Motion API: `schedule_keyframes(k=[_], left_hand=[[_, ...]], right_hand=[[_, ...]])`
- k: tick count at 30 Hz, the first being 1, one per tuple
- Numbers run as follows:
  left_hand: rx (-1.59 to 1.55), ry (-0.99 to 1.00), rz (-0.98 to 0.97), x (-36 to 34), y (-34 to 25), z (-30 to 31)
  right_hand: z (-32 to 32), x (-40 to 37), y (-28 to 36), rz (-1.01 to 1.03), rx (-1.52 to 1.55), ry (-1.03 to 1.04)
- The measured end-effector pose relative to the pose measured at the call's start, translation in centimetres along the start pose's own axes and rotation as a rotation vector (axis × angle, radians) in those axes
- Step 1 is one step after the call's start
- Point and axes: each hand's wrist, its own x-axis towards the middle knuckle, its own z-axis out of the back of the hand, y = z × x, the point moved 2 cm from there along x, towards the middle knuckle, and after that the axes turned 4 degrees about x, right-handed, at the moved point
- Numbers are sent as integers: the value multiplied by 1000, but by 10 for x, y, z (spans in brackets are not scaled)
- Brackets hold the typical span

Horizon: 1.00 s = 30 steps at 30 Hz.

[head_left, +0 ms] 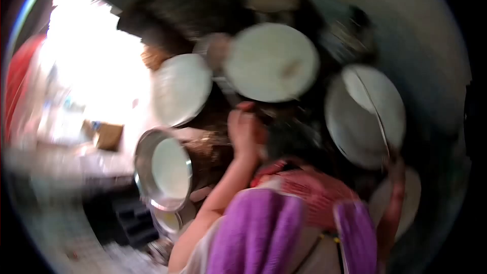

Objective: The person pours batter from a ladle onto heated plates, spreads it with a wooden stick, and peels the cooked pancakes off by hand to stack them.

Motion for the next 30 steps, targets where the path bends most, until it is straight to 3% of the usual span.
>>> schedule_keyframes(k=[1,2,3,4,5,7,10,11,12,13,14,15,17,19,21,22,23,25,27,28,29,30], left_hand=[[92,10,3,2,5,2],[-16,59,19,6,21,10],[-146,63,30,1,16,2],[-173,102,40,-2,17,-3],[-201,113,36,-3,16,-7],[-228,125,76,1,9,-20],[-236,136,66,18,7,-22],[-244,122,58,20,6,-25],[-247,117,62,23,6,-29],[-269,162,79,24,6,-32],[-269,216,105,24,5,-32],[-244,225,120,24,2,-36],[-47,267,224,25,2,-54],[227,369,253,34,9,-64],[471,494,177,46,34,-60],[716,540,-99,47,45,-60],[741,611,-301,41,37,-71],[876,736,-349,36,28,-81],[903,757,-430,33,32,-98],[923,760,-516,31,32,-105],[934,752,-516,26,33,-106],[996,754,-517,20,34,-110]], right_hand=[[12,-8,12,-64,-39,-123],[28,-4,0,-248,201,-96],[32,6,-9,-215,149,-238],[25,19,11,-34,197,-274],[17,34,4,10,297,-217],[-4,44,50,-20,-14,-72],[-13,21,72,-36,-26,-65],[-7,20,53,-39,-30,-66],[8,19,18,73,21,-184],[14,21,24,182,77,-299],[29,27,21,-244,238,-316],[34,40,22,-329,160,-301],[-1,57,37,-55,313,-252],[-32,55,49,-172,57,-37],[-37,26,42,-119,39,-27],[-33,8,32,-37,33,-76],[-28,-10,25,42,26,-122],[-17,-21,21,105,109,-203],[-9,-13,8,-352,404,-355],[-21,1,11,-145,411,-358],[-36,18,-9,60,99,-362],[-49,23,6,30,19,-254]])
